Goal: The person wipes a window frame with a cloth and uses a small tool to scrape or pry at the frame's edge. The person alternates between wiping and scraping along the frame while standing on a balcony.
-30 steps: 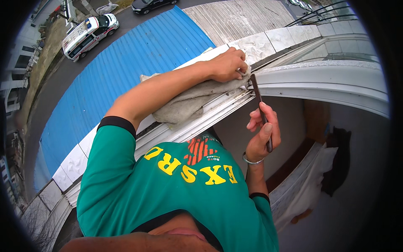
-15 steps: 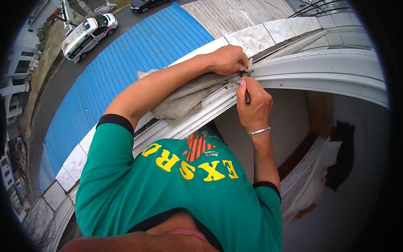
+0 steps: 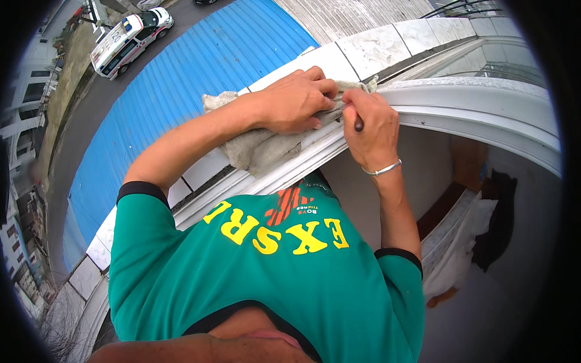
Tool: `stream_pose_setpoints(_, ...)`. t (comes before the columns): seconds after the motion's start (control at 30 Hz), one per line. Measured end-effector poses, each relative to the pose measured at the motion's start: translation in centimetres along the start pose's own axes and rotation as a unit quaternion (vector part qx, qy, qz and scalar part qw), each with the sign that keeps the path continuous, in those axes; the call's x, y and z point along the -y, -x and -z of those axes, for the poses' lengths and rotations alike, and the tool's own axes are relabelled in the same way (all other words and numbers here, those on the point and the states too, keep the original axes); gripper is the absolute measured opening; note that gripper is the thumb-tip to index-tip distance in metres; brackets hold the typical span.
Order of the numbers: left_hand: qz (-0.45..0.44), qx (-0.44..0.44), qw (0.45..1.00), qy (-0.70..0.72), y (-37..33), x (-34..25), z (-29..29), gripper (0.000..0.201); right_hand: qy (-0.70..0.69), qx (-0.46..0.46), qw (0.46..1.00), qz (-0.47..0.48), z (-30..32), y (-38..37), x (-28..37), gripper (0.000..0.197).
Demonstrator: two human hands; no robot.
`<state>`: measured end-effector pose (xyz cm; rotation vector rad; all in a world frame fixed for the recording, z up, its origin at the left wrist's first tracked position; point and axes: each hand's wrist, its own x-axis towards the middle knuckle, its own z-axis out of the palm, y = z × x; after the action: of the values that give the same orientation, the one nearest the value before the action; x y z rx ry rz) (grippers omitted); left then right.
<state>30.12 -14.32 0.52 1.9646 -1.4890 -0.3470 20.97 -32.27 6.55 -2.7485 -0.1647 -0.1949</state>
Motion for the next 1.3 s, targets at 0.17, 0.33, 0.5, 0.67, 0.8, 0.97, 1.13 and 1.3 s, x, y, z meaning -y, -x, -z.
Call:
stream_pose_setpoints(0.17, 0.005, 0.048, 0.999, 0.017, 2.6, -2.1, -0.1, 0.033, -0.135, 0.003, 0.987, -0.084, 0.3, 3.4, 2.4, 0.017)
stream_pose_setpoints(0.33, -0.015, -0.009, 0.999, 0.04, 2.7, -1.4, -0.3, 0.041, -0.039, -0.055, 0.991, 0.117, -0.5, 3.3, 0.9, 0.02)
stream_pose_setpoints(0.5, 0.014, -0.02, 0.998, 0.061, 1.4, -1.4, -0.2, 0.044, -0.138, -0.137, 0.981, -0.019, -0.2, 2.5, -0.7, 0.028)
stream_pose_setpoints(0.67, 0.024, -0.019, 0.998, 0.058, 0.4, -0.5, -0.5, 0.035, -0.112, -0.193, 0.974, 0.036, -2.5, 2.0, -1.7, 0.027)
stream_pose_setpoints(0.8, 0.013, -0.008, 0.999, 0.05, 0.2, -0.8, -0.7, 0.029, -0.164, -0.233, 0.955, -0.083, -2.7, 1.3, -0.8, 0.028)
stream_pose_setpoints(0.97, 0.028, 0.123, 0.988, 0.094, 1.5, -1.4, 1.2, 0.03, -0.307, -0.234, 0.915, -0.115, -3.0, 3.8, 0.7, 0.03)
stream_pose_setpoints(1.13, 0.023, 0.033, 0.995, 0.091, 2.8, -1.1, 0.0, 0.021, -0.268, -0.218, 0.937, -0.048, -2.9, 4.2, 0.7, 0.03)
stream_pose_setpoints(1.3, 0.026, -0.009, 0.999, 0.022, 0.6, -1.9, -1.4, 0.025, -0.081, -0.165, 0.979, 0.087, -3.4, 2.3, -1.2, 0.023)
